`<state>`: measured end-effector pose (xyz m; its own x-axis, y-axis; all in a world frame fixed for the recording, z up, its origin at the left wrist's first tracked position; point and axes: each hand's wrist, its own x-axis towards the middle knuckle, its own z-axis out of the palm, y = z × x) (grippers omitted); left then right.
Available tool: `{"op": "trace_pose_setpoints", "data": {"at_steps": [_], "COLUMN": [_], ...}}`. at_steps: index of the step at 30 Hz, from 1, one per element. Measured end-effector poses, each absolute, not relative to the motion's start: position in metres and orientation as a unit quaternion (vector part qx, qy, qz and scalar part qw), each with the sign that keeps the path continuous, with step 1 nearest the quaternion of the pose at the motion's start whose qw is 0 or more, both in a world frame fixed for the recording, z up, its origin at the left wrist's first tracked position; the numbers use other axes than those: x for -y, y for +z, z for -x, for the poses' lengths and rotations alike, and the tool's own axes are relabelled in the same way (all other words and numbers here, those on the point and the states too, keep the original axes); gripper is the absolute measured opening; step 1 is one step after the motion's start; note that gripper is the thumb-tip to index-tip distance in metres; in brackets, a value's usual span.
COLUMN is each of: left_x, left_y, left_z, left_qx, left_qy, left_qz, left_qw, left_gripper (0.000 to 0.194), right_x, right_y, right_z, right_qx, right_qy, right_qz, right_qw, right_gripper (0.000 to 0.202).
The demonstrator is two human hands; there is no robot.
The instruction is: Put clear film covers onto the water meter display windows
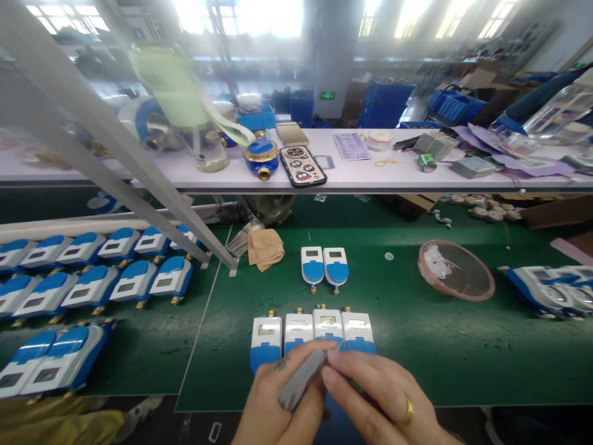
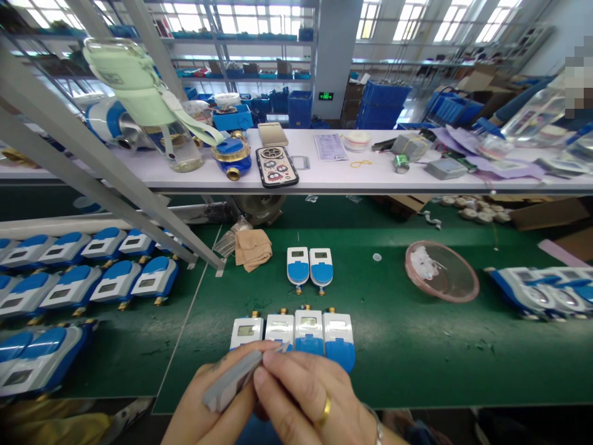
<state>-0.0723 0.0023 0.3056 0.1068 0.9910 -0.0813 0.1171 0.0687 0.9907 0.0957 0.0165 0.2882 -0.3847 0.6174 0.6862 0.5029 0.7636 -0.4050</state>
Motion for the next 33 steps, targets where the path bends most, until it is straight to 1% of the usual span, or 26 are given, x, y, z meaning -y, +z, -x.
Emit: {"op": "trace_pose_setpoints", "data": {"at_steps": [3,6,9,13,17,20,22,25,28,33], "left_x": [-0.002,-0.003,-0.003,-0.001,0.001,0.0,0.0,-0.001,-0.001,-0.002], "left_y": [0.308,0.311,0.312,0.31,0.308,0.308,0.309,0.311,0.311,0.305], "left_z": [0.073,0.073,0.072,0.071,0.071,0.071,0.071,0.071,0.071,0.068], "left_qx": [-0.532,-0.52,-0.516,-0.546,-0.554,-0.553,-0.551,-0.537,-0.536,-0.516], "left_qy": [0.417,0.425,0.42,0.395,0.387,0.393,0.398,0.415,0.417,0.428], "left_qz": [-0.525,-0.533,-0.534,-0.496,-0.459,-0.451,-0.458,-0.493,-0.509,-0.458], "left_qw": [0.517,0.515,0.521,0.548,0.577,0.58,0.573,0.544,0.528,0.584], "left_gripper": [0.022,0.024,0.026,0.024,0.03,0.031,0.029,0.023,0.021,0.013], "right_x": [-0.024,-0.026,-0.026,-0.025,-0.024,-0.023,-0.022,-0.021,-0.021,-0.025], "right_y": [0.284,0.279,0.277,0.281,0.284,0.28,0.277,0.274,0.275,0.284], "right_z": [-0.094,-0.091,-0.089,-0.095,-0.099,-0.098,-0.096,-0.092,-0.091,-0.09], "right_qx": [0.837,0.811,0.81,0.828,0.837,0.839,0.832,0.806,0.808,0.812], "right_qy": [0.042,0.063,0.095,0.116,0.093,0.102,0.108,0.095,0.102,0.112], "right_qz": [0.294,0.332,0.331,0.295,0.286,0.278,0.281,0.325,0.335,0.322], "right_qw": [0.459,0.478,0.474,0.462,0.457,0.456,0.467,0.485,0.475,0.473], "right_gripper": [0.036,0.043,0.048,0.043,0.041,0.042,0.044,0.048,0.046,0.035]}}
